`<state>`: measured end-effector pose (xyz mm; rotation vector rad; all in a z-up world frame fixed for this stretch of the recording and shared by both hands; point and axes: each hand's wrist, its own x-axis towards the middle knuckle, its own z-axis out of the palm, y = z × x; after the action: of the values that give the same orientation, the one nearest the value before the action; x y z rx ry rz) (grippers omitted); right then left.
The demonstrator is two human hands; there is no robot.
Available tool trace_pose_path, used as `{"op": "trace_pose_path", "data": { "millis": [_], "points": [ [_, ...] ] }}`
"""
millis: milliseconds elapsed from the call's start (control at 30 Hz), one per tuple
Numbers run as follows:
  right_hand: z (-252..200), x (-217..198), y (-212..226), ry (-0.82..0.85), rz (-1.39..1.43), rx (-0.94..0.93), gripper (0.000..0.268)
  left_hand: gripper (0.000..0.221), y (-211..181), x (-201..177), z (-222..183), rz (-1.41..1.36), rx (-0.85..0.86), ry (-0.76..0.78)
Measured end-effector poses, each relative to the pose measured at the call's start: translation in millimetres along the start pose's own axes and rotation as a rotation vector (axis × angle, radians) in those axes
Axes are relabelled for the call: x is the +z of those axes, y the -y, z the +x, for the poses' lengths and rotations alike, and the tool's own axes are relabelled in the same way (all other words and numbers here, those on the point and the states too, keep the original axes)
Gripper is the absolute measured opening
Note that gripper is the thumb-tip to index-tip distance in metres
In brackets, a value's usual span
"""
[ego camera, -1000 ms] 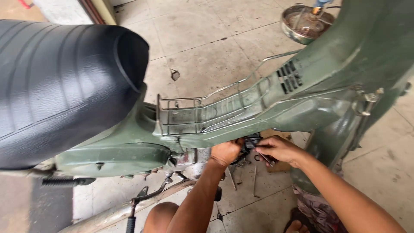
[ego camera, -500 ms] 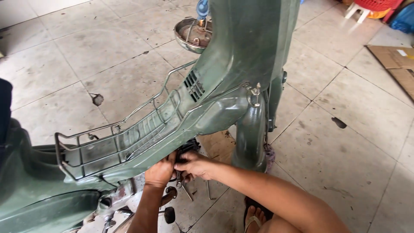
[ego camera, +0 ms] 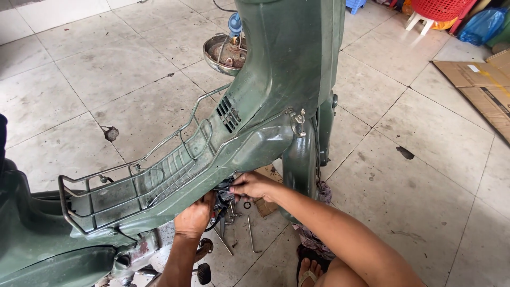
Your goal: Repairing the engine and carburetor of a vintage motorcycle using hand tools.
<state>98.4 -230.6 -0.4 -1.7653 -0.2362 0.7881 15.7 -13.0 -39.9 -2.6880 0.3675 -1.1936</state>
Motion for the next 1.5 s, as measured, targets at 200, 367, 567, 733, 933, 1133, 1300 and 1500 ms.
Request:
{"op": "trace_pose_path", "data": {
  "millis": [200, 367, 567, 733, 933, 1133, 1300, 1500],
  "points": [
    [-21.1, 65.8, 15.2, 0.144, 0.229, 0.275, 0.084, 0.075, 5.6, 36.7, -37.2, 0.041, 0.095, 0.341],
    [-42.6, 26.7, 51.0, 0.238, -0.129, 0.257, 0.029, 0.037, 3.2, 7.3, -14.2, 0.074, 0.041, 0.105],
    [-22.6, -17.9, 16.9, -0.058, 0.001, 0.05, 0.024, 0.021, -1.3, -14.0, 17.4, 0.035, 0.067, 0.043],
    [-14.0, 7.6, 5.3, 0.144, 0.103, 0.06, 0.03, 0.008, 7.7, -31.3, 21.9, 0.024, 0.086, 0.007],
    [-15.1, 67.5, -20.7, 0.221, 0.241, 0.11, 0.073, 0.011, 12.2, -9.0, 3.2, 0.065, 0.152, -0.053],
    [-30.5, -5.0, 18.8, 0.172, -0.095, 0.07, 0.037, 0.012, 15.8, -29.6, 9.9, 0.063, 0.15, -0.087],
    [-7.8, -27.8, -6.0, 0.006, -0.049, 0.044, 0.03, 0.011, 22.9, -38.2, 10.1, 0.074, 0.131, -0.078],
    [-30.8, 48.2, 10.3, 0.21, 0.255, 0.233, 0.051, 0.011, 21.0, -37.5, 11.7, 0.054, 0.115, -0.078]
  ]
}}
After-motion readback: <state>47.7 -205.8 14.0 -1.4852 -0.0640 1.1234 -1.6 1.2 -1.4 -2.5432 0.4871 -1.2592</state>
